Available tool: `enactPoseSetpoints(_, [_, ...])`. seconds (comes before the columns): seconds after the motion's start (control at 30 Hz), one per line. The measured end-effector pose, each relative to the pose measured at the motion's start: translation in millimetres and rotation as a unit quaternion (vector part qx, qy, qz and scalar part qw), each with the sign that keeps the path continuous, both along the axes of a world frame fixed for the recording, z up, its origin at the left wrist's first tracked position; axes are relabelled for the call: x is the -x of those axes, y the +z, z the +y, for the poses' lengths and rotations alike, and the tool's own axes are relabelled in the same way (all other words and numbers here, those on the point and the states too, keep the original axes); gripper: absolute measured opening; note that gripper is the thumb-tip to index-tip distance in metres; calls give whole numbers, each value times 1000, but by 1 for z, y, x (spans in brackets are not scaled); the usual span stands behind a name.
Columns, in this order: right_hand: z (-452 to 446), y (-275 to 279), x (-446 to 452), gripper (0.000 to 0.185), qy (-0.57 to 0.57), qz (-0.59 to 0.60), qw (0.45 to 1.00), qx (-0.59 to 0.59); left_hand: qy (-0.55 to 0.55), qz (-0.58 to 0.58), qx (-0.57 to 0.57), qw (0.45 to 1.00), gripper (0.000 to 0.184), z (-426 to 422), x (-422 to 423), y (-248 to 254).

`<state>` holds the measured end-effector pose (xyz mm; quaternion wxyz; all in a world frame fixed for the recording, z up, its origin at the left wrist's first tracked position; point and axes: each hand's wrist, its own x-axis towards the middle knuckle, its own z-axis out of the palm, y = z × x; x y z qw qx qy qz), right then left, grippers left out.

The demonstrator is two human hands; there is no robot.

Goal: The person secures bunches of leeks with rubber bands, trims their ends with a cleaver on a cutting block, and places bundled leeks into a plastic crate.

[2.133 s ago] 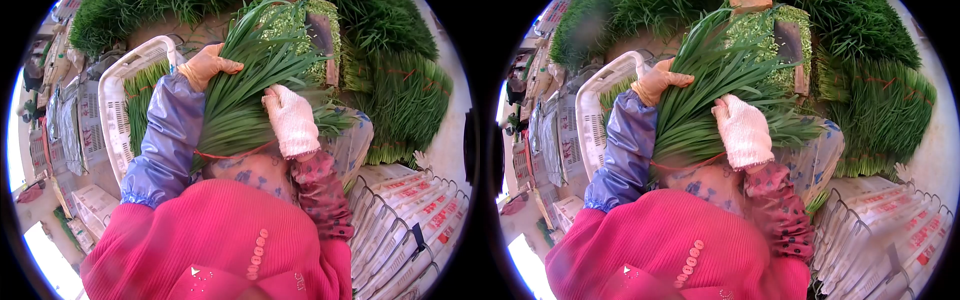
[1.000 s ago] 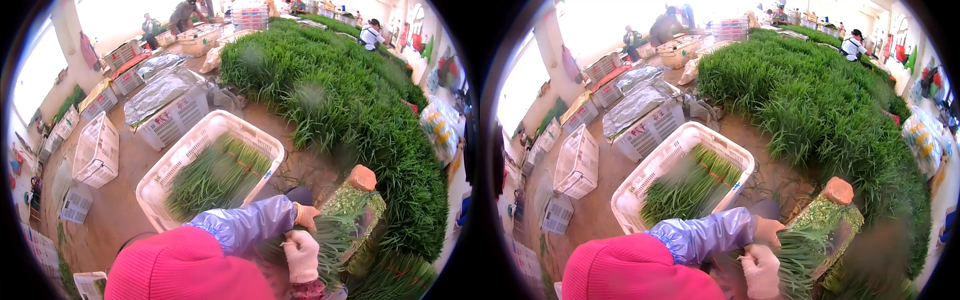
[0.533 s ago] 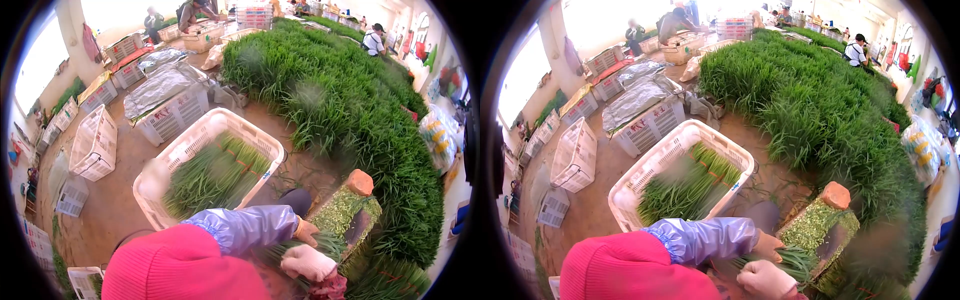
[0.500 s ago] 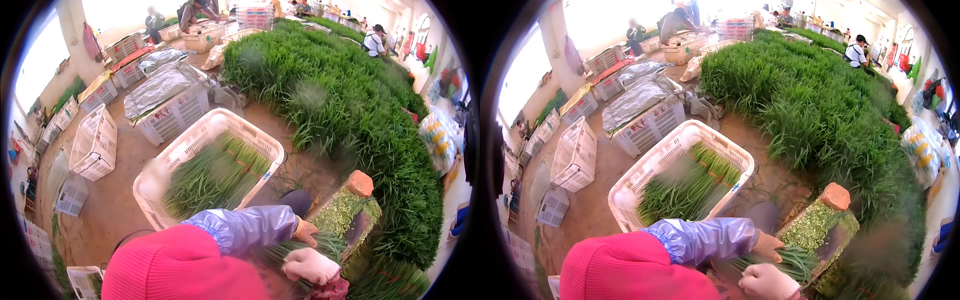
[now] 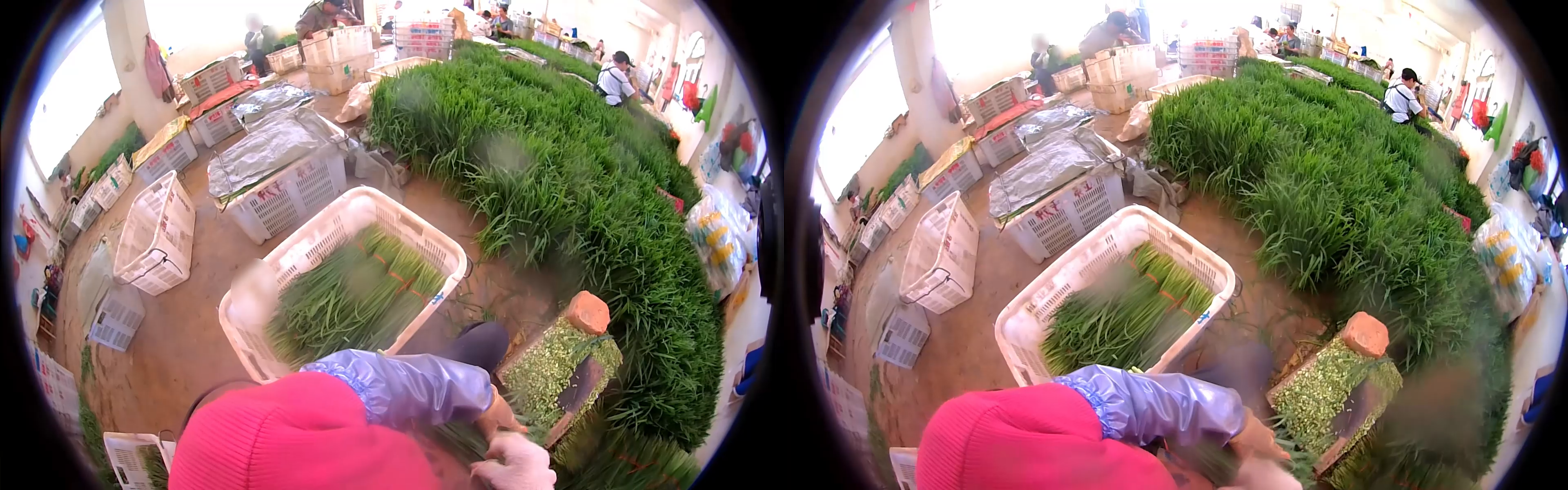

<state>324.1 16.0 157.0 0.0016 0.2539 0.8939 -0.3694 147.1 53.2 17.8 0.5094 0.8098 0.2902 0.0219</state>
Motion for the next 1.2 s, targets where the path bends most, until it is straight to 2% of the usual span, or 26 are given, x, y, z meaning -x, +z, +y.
enactPoseSetpoints(0.03, [2, -3, 4, 50, -40, 10, 999, -26, 1, -166, -49, 985, 74, 3, -1, -9])
enactPoseSetpoints(0.07, [4, -6, 6, 50, -82, 21, 995, -52, 7, -199, -54, 979, 70, 7, 4, -16])
enactPoseSetpoints(0.1, [2, -15, 13, 86, -64, 32, 982, -176, 27, -188, -38, 981, 67, 15, 11, -23])
enactPoseSetpoints(0.13, [6, -35, 13, 86, -66, 36, 981, -179, 53, -166, -27, 984, 65, 21, 19, -25])
enactPoseSetpoints(0.2, [15, -82, 1, 109, -140, -2, 986, -94, 163, -64, 16, 984, 67, 19, 46, -6])
enactPoseSetpoints(0.23, [20, -94, -3, 118, -117, -46, 992, -6, 263, -64, 14, 962, 71, 12, 55, -6])
enactPoseSetpoints(0.27, [19, -101, -2, 118, -116, -43, 992, -6, 289, 4, 5, 957, 72, 10, 67, 12])
enactPoseSetpoints(0.33, [19, -118, -2, 110, -103, -130, 978, 128, 244, 88, 50, 964, 79, 11, 95, 56])
enactPoseSetpoints(0.37, [17, -170, -23, 85, -119, -55, 987, 96, 246, 70, 9, 967, 77, 7, 114, 59])
enactPoseSetpoints(0.4, [20, -196, -30, 109, -89, -71, 989, 99, 249, 61, 13, 966, 75, -6, 142, 60])
enactPoseSetpoints(0.43, [17, -200, -30, 102, -99, -59, 989, 97, 253, 52, 17, 966, 74, -19, 170, 61])
enactPoseSetpoints(0.47, [12, -201, -29, 95, -111, -48, 988, 98, 254, 47, 69, 963, 74, -39, 197, 64])
enactPoseSetpoints(0.53, [11, -200, -22, 99, -124, -35, 982, 140, 359, 90, 283, 885, 87, -79, 239, 65])
enactPoseSetpoints(0.6, [3, -204, -30, 103, -148, -34, 971, 185, 392, -242, 434, 774, 91, -141, 270, -2])
enactPoseSetpoints(0.67, [3, -217, -25, 99, -186, 1, 945, 270, 377, -354, 466, 718, 94, -175, 239, -22])
enactPoseSetpoints(0.73, [1, -238, -31, 95, -230, 77, 892, 383, 476, -258, 382, 748, 100, -188, 215, -24])
enactPoseSetpoints(0.8, [19, -228, -34, 95, -79, 20, 981, 174, 515, -222, 399, 726, 95, -180, 215, 13])
enactPoseSetpoints(0.83, [14, -265, -43, 82, -134, 105, 961, 219, 493, -247, 394, 736, 93, -172, 218, 26])
enactPoseSetpoints(0.87, [17, -248, -37, 71, -137, 124, 960, 210, 468, -269, 392, 745, 90, -166, 220, 38])
enactPoseSetpoints(0.9, [20, -233, -30, 71, -151, 143, 939, 276, 471, -231, 336, 782, 90, -157, 220, 68])
enactPoseSetpoints(0.93, [22, -219, -24, 70, -166, 160, 912, 339, 452, -177, 256, 836, 90, -142, 239, 62])
enactPoseSetpoints(1.0, [18, -173, -3, 70, -202, 182, 892, 362, 378, -315, 162, 855, 91, -128, 239, 120])
enactPoseSetpoints(1.07, [16, -133, 20, 69, -237, 211, 889, 330, 423, -433, 121, 787, 97, -127, 232, 161])
enactPoseSetpoints(1.1, [13, -118, 30, 69, -251, 223, 890, 307, 339, -571, 92, 742, 107, -121, 244, 128])
enactPoseSetpoints(1.13, [6, -109, 39, 68, -261, 232, 895, 278, 338, -573, 91, 741, 107, -119, 236, 103])
enactPoseSetpoints(1.2, [-4, -106, 50, 68, -276, 247, 901, 226, 486, -549, 29, 679, 90, -115, 209, 58])
